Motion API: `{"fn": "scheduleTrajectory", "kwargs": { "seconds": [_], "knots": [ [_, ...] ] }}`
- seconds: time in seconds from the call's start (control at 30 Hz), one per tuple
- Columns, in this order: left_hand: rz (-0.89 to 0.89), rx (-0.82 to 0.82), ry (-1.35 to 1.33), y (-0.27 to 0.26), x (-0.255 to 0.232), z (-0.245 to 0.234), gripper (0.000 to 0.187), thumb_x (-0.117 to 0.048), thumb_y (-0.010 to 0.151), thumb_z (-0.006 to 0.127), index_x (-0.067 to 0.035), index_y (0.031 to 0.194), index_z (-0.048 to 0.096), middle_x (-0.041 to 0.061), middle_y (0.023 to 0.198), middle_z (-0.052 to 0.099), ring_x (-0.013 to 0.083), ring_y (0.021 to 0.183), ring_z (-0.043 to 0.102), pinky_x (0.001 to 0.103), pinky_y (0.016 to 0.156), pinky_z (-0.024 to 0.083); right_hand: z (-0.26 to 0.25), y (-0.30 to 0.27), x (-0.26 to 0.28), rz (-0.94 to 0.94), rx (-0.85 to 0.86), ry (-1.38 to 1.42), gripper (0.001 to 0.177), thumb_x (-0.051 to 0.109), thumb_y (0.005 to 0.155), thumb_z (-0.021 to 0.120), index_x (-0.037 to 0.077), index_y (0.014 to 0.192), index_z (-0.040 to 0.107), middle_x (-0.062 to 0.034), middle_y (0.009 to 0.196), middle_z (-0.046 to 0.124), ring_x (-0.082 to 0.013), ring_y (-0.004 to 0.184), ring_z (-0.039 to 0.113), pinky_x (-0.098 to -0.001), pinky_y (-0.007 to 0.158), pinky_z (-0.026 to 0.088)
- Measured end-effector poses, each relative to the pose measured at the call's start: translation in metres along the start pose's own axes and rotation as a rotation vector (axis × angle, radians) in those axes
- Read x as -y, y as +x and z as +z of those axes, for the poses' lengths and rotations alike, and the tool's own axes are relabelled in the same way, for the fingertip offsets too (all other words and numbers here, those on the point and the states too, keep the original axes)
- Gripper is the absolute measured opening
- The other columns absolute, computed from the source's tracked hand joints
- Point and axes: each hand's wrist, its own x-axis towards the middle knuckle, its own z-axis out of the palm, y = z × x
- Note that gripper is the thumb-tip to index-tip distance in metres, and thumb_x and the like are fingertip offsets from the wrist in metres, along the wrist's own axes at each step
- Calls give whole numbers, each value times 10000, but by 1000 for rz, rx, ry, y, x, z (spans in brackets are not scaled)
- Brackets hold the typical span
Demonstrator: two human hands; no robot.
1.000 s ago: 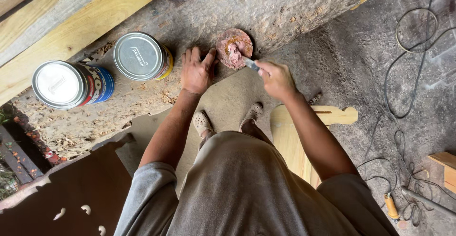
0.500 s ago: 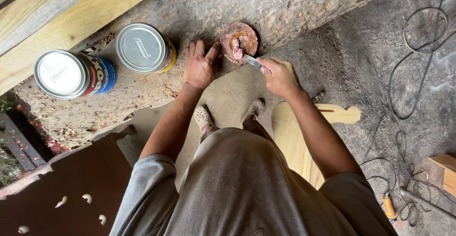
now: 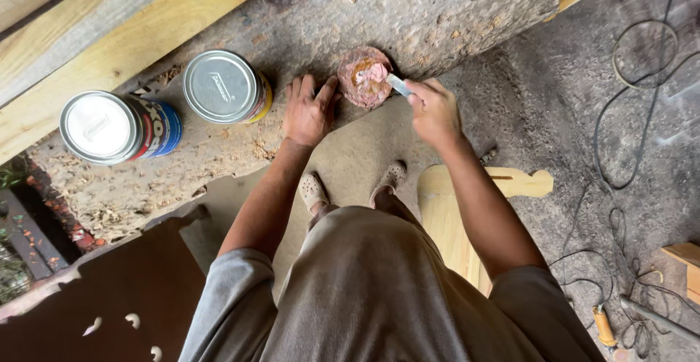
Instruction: The person hammers nails into a wooden piece, then retrieves two cans of wood filler. They open the cans and use a putty knife to scoop white and pink filler onto a wooden block, mixing the substances together.
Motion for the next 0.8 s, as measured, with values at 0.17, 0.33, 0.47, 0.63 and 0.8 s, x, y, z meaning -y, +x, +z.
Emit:
{"fn": "scheduleTrajectory", "kwargs": {
  "seconds": [0.17, 0.33, 0.47, 0.63, 0.8],
  "knots": [
    [-15, 34, 7, 0, 1, 0, 344, -293, 991, 675, -159, 1307, 689, 163, 1028, 562, 389, 1012, 542, 529, 901, 455, 21, -7, 19, -27, 50, 15, 283, -12, 934, 674, 8, 1211, 733, -184, 1003, 699, -365, 866, 693, -434, 764, 556],
    [-6, 23, -9, -2, 1, -1, 335, -289, 1002, 678, -152, 1308, 692, 157, 1042, 563, 381, 1012, 543, 514, 896, 458, 2, -2, 18, -70, 39, -41, 391, -77, 926, 576, 34, 1278, 706, -159, 1147, 690, -373, 979, 694, -428, 839, 564],
    [1, 24, 7, 4, 3, -2, 343, -287, 999, 687, -149, 1313, 697, 154, 1018, 553, 370, 990, 541, 511, 889, 460, -9, -5, 27, -120, 175, -167, 522, -118, 838, 539, 69, 1291, 718, -153, 1206, 649, -381, 990, 681, -439, 845, 554],
    [-21, 33, 12, -2, -1, -4, 349, -288, 1001, 682, -155, 1323, 693, 151, 1023, 554, 364, 994, 544, 515, 880, 457, -24, 26, 20, 143, 383, -297, 498, -116, 862, 584, 140, 1256, 750, -89, 1203, 663, -331, 941, 686, -430, 803, 550],
    [-33, 58, -4, 3, -1, -5, 339, -273, 992, 684, -159, 1311, 705, 155, 1006, 554, 375, 984, 539, 514, 870, 455, -37, 29, -3, -26, 207, -111, 374, 4, 846, 767, 105, 1206, 753, -84, 1144, 689, -292, 976, 691, -404, 879, 556]
  ]
}}
